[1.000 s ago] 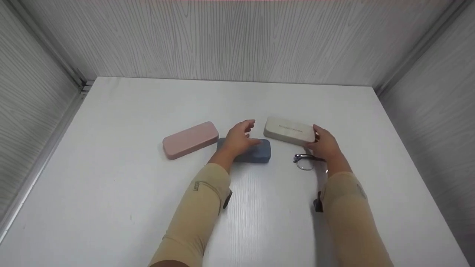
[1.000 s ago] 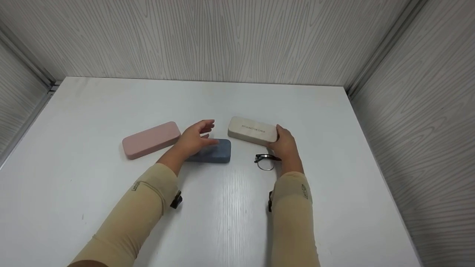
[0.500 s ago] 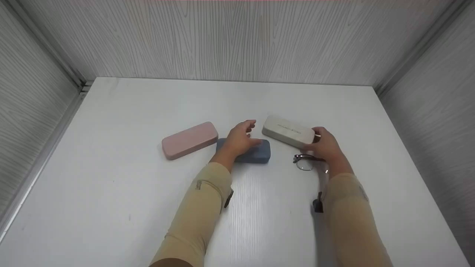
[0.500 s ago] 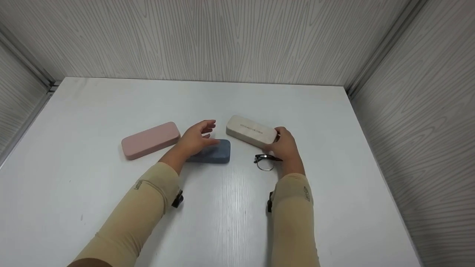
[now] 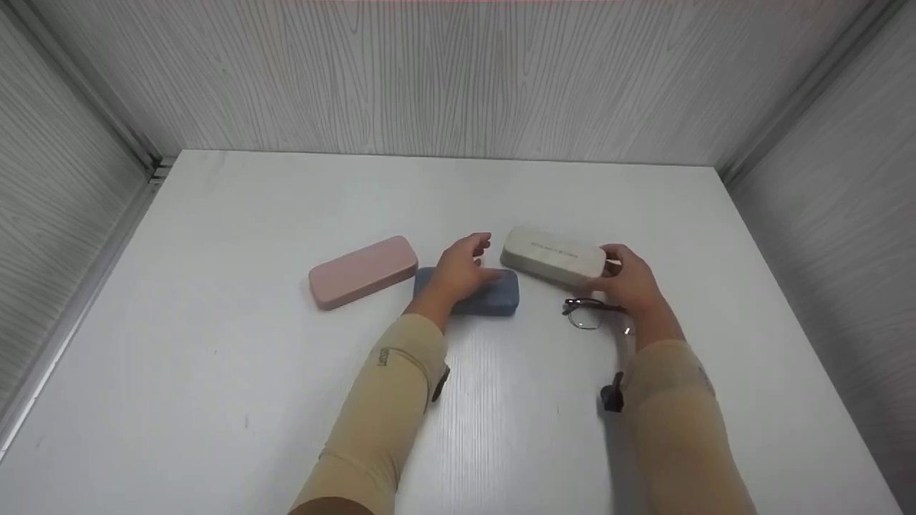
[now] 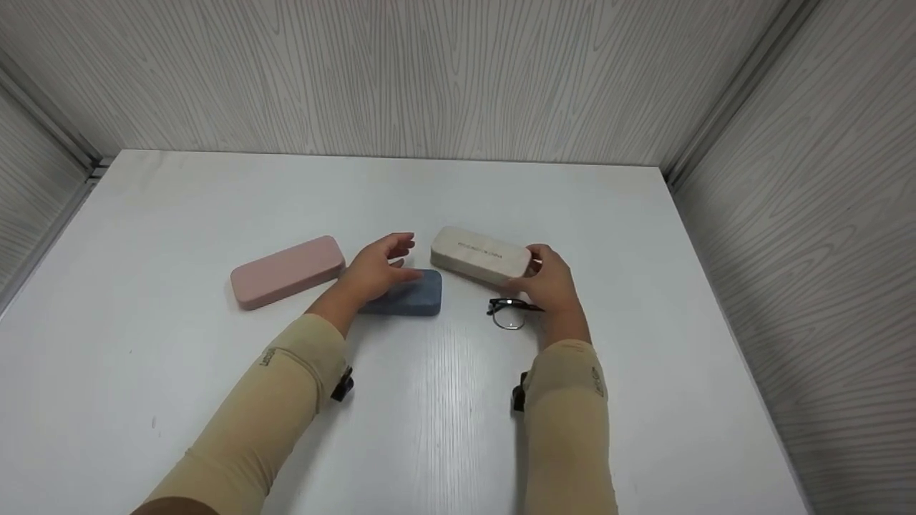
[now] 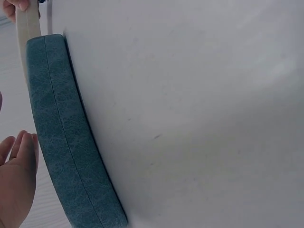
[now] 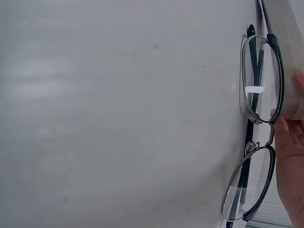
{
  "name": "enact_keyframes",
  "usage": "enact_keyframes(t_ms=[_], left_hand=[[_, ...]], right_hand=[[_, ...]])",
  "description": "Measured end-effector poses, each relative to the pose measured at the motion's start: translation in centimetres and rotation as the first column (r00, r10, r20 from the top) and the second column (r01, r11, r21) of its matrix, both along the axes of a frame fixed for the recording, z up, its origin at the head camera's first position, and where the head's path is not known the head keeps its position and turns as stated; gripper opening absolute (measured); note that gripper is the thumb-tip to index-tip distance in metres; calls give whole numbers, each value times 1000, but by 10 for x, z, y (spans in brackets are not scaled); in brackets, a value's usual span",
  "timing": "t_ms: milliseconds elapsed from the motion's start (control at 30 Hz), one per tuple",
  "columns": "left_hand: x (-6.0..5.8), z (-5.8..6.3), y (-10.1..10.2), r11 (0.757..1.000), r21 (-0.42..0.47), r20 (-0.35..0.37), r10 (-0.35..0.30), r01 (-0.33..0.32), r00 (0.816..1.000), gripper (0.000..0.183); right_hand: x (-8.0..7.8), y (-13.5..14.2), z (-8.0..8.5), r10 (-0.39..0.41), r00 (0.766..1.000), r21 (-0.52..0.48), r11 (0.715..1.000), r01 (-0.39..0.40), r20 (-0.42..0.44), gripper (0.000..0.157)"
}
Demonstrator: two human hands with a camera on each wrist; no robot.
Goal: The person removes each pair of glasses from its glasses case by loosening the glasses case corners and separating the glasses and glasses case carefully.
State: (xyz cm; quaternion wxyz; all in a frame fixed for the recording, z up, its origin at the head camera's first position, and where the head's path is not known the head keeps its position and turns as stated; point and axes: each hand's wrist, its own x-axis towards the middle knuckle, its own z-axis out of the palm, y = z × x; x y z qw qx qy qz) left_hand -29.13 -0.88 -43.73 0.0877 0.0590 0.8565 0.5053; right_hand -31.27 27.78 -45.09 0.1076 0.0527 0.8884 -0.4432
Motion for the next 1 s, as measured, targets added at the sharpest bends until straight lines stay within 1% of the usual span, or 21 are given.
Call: enact_keyframes(t_ms=[167, 300, 467, 600, 733, 867, 1000], left_hand=[[0, 1, 3, 1000, -7, 12, 14, -14, 1000, 70], [1, 2, 7, 1000, -14, 18, 16, -16, 1000, 74], [0, 1, 7, 1000, 11, -3, 4, -4, 1000, 74], [0, -1, 4, 999, 39, -21, 24, -24, 999, 68], [1, -1, 2, 998, 49, -43, 42, -40, 998, 63], [2, 0, -2, 997, 79, -61, 27, -22, 998, 65], [5, 0, -8, 994, 105, -59, 1, 5, 998, 70]], right_hand=[[3, -2, 5, 14, 1000, -49, 999, -14, -3, 81], [6, -6, 13, 50, 998, -110, 993, -53, -30, 77], [11, -11, 21, 88, 995, -171, 981, -96, -53, 72], [14, -11, 23, 101, 993, -187, 976, -110, -59, 70], [16, -9, 24, 113, 992, -188, 975, -121, -55, 71], [17, -7, 26, 124, 991, -188, 973, -132, -55, 72], [18, -8, 31, 155, 986, -193, 967, -164, -64, 71]])
